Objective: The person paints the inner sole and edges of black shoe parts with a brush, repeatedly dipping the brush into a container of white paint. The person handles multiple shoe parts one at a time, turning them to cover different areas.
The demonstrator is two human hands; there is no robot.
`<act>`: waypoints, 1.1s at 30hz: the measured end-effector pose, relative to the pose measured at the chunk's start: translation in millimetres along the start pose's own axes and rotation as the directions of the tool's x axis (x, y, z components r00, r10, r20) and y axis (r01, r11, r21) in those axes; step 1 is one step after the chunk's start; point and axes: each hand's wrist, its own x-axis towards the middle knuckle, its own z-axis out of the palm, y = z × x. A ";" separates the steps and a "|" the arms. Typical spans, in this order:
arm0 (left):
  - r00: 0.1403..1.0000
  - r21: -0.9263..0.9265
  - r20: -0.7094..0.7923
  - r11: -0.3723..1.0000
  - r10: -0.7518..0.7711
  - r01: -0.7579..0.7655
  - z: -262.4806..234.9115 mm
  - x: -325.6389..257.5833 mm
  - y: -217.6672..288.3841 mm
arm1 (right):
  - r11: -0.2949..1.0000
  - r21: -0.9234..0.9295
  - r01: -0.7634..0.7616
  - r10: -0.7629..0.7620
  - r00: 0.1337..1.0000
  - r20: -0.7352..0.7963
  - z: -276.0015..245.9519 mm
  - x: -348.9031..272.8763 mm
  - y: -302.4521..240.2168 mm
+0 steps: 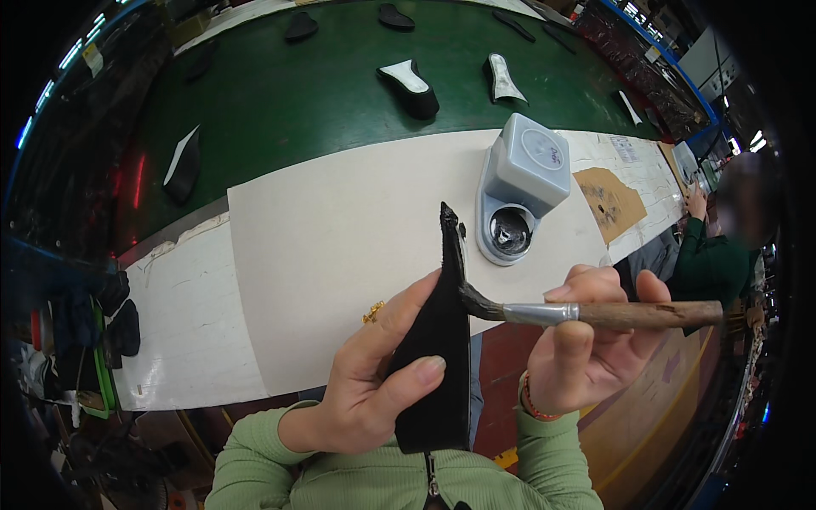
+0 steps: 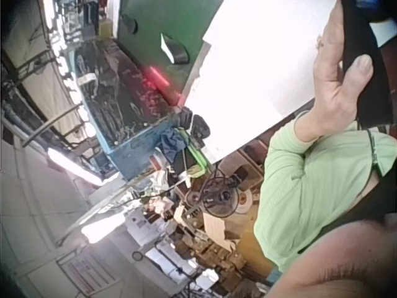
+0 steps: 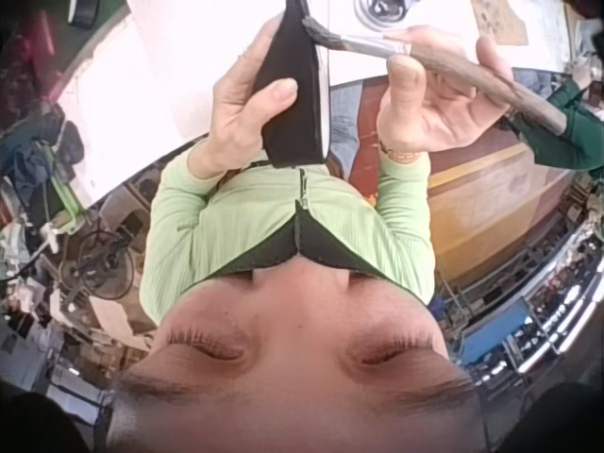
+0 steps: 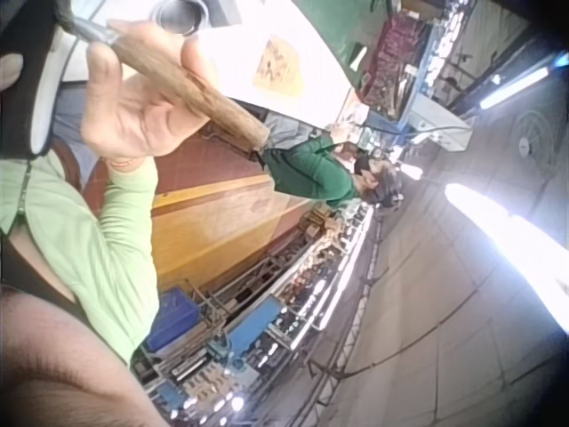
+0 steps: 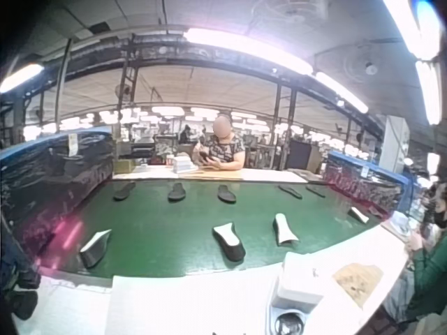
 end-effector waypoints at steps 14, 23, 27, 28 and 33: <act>0.999 0.093 -0.030 0.995 0.046 -0.043 -1.9 0.2 0.7 | 0.989 0.091 -0.120 0.125 0.991 -0.048 5.0 -1.7 -7.8; 0.995 0.041 -0.083 0.998 0.047 -0.044 1.9 -0.4 2.5 | 0.981 0.115 -0.155 0.163 0.984 -0.066 6.5 -5.0 -11.6; 0.994 0.043 -0.091 0.997 0.067 -0.063 1.7 0.3 2.6 | 0.977 0.150 -0.151 0.163 0.984 -0.071 7.7 -6.8 -11.4; 0.994 0.051 -0.091 0.997 0.066 -0.061 1.4 0.3 3.0 | 0.980 0.132 -0.149 0.158 0.985 -0.061 7.5 -7.1 -11.5; 0.992 0.055 -0.096 0.996 0.077 -0.072 2.3 1.0 3.2 | 0.979 0.123 -0.161 0.168 0.984 -0.052 6.0 -8.3 -13.6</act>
